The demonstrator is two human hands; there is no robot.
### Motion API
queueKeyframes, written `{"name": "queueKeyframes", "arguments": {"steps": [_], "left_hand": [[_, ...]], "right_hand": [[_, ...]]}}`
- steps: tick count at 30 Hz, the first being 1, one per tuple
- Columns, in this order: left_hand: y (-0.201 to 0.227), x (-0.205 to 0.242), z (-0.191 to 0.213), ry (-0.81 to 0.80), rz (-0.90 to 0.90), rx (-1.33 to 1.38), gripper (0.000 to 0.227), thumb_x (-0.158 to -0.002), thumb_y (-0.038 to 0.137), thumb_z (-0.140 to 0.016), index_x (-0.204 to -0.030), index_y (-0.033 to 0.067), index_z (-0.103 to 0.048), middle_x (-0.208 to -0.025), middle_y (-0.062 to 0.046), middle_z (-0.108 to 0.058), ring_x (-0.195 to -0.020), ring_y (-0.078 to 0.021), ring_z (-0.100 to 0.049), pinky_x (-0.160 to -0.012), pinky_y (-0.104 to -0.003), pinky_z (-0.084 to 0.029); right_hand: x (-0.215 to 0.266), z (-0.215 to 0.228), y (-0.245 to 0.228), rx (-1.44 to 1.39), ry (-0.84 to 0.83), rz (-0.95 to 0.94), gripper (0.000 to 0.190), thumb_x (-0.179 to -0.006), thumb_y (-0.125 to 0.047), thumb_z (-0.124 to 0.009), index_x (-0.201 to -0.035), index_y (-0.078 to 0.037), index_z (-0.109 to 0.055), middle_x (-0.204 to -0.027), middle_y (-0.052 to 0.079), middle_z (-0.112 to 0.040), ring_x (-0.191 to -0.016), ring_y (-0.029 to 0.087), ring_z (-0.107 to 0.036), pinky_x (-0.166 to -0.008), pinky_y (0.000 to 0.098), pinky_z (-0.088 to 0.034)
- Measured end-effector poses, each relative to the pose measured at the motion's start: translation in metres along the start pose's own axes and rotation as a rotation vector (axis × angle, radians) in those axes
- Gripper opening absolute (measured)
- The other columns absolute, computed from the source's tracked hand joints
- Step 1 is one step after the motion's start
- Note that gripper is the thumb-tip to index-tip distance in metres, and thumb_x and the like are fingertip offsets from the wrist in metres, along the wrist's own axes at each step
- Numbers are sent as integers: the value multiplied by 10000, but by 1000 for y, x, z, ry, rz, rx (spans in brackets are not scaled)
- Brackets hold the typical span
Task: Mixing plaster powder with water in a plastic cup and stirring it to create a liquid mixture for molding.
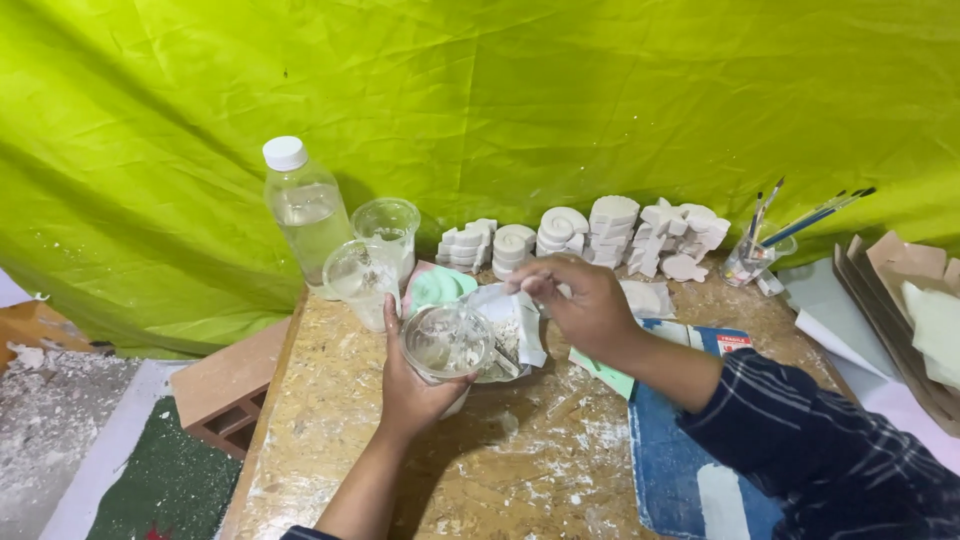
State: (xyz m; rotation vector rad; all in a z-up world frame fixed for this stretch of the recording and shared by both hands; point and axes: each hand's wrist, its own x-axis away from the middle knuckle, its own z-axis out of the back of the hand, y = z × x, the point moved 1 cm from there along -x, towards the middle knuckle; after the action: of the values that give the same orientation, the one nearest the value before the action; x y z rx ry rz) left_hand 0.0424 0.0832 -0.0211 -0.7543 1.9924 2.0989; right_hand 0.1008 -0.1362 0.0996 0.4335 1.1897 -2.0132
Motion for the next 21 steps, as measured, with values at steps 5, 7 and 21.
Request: {"name": "queueKeyframes", "arguments": {"steps": [5, 7, 21], "left_hand": [[-5, -1, -2, 3, -16, -15, 1490, -489, 182, -987, -1624, 12, -36, -1301, -354, -592, -1257, -539, -551, -1055, -616, -457], [-10, 0, 0, 2, -33, -19, 1496, -491, 228, -996, -1623, 7, -43, -1281, -353, -603, -1240, -538, -565, -1043, -616, -470], [-16, 6, -5, -65, -107, 57, 1517, -465, 262, -1016, -1621, 19, -65, -1248, -322, -605, -1231, -484, -588, -1083, -567, -452]], "right_hand": [[-59, -19, 17, -132, 307, -190, 241, -1090, -249, -543, -1149, -98, -721, -950, 80, -777, -784, 126, -647, -798, 294, -537], [-77, -40, 24, -138, 356, -199, 224, -1090, -235, -542, -1164, -116, -716, -981, 75, -779, -798, 113, -633, -800, 284, -532], [-31, -14, 26, 18, -30, -306, 462, -1018, -305, -617, -1464, -191, -575, -1243, 139, -674, -1096, 319, -693, -965, 438, -525]]}}
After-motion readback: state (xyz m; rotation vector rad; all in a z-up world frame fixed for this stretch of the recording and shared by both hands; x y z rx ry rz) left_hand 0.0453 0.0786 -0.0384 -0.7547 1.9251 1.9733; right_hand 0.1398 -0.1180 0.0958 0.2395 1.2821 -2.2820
